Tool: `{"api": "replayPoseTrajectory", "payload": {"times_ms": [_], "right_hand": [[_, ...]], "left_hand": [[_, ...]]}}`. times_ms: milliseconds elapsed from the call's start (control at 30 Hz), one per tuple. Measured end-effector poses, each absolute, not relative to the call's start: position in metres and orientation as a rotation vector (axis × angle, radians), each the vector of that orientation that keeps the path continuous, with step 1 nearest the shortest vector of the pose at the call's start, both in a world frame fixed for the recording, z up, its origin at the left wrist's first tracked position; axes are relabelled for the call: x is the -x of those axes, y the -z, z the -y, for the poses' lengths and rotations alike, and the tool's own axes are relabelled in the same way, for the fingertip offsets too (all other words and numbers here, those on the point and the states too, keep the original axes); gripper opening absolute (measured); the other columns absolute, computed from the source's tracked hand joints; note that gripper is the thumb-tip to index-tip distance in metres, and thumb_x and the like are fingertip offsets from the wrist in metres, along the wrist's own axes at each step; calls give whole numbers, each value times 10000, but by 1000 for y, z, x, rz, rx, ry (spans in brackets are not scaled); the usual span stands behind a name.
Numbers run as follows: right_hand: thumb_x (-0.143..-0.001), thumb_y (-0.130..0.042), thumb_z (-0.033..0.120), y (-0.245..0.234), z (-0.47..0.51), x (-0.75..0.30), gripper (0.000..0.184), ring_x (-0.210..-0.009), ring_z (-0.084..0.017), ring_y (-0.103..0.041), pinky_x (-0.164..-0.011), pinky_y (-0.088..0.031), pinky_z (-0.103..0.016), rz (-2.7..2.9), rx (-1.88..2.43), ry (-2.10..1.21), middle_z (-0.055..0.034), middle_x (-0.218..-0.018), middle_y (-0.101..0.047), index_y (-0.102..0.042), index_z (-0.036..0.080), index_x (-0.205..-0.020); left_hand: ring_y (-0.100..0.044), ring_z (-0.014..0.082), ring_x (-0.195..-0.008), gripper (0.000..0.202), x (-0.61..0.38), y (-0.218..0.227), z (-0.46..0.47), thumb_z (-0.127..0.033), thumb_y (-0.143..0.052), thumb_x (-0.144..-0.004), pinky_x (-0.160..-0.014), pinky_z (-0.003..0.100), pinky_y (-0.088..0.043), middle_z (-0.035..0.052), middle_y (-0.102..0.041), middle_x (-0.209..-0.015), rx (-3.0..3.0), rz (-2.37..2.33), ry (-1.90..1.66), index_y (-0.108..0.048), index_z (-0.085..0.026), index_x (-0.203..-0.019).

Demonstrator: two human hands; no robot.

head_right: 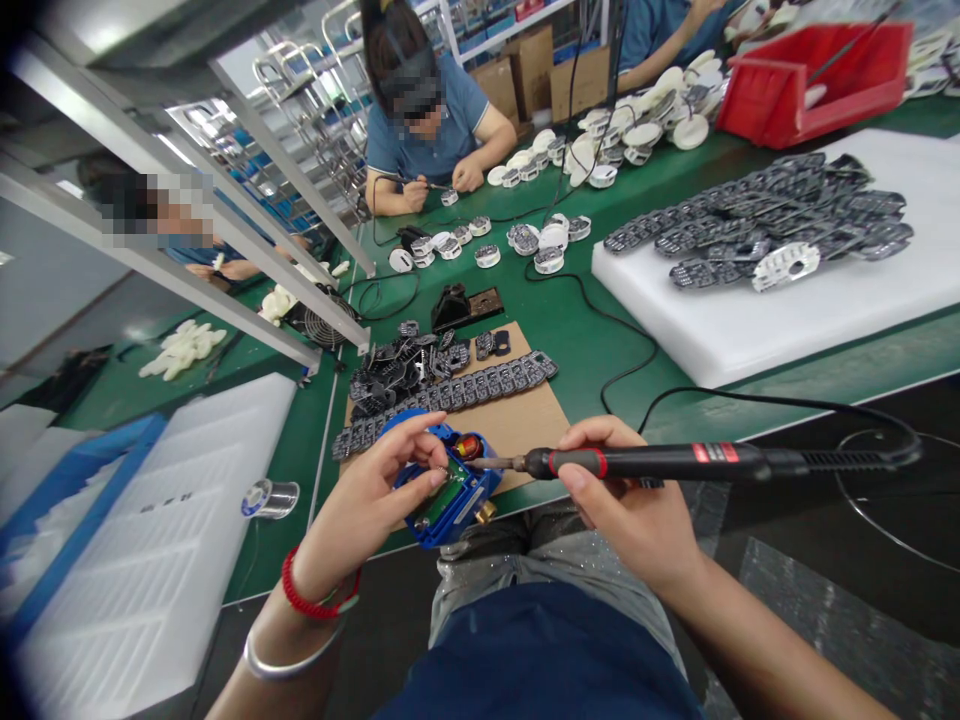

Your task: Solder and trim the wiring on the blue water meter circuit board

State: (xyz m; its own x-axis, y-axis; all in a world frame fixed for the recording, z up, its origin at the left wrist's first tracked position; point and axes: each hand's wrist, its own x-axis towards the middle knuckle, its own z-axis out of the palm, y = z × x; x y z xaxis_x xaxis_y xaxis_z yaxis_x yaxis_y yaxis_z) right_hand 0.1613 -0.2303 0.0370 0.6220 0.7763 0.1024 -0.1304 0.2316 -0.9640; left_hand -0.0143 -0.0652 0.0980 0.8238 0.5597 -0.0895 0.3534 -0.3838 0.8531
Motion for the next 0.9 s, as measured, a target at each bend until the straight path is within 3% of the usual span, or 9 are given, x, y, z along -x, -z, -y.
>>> {"api": "replayPoseTrajectory", "payload": {"times_ms": [567, 900], "right_hand": [[-894, -596, 261, -24, 230, -165, 100, -416, -63, -416, -379, -335, -173, 839, 1218, -679, 64, -590, -453, -558, 251, -985], [-844, -653, 329, -29, 231, -163, 162, -415, -80, -407, -354, -320, -186, 710, 1224, -694, 48, -612, -478, -560, 240, -942]], "left_hand": [[-545, 139, -880, 466, 14, -98, 65, -150, -536, -845, -874, 357, -429, 7, -570, -941, -2009, -675, -250, -442, -244, -1292], [-547, 147, -881, 455, 14, -99, 65, -164, -525, -853, -876, 366, -437, 17, -572, -950, -2021, -673, -253, -444, -242, -1294]]}}
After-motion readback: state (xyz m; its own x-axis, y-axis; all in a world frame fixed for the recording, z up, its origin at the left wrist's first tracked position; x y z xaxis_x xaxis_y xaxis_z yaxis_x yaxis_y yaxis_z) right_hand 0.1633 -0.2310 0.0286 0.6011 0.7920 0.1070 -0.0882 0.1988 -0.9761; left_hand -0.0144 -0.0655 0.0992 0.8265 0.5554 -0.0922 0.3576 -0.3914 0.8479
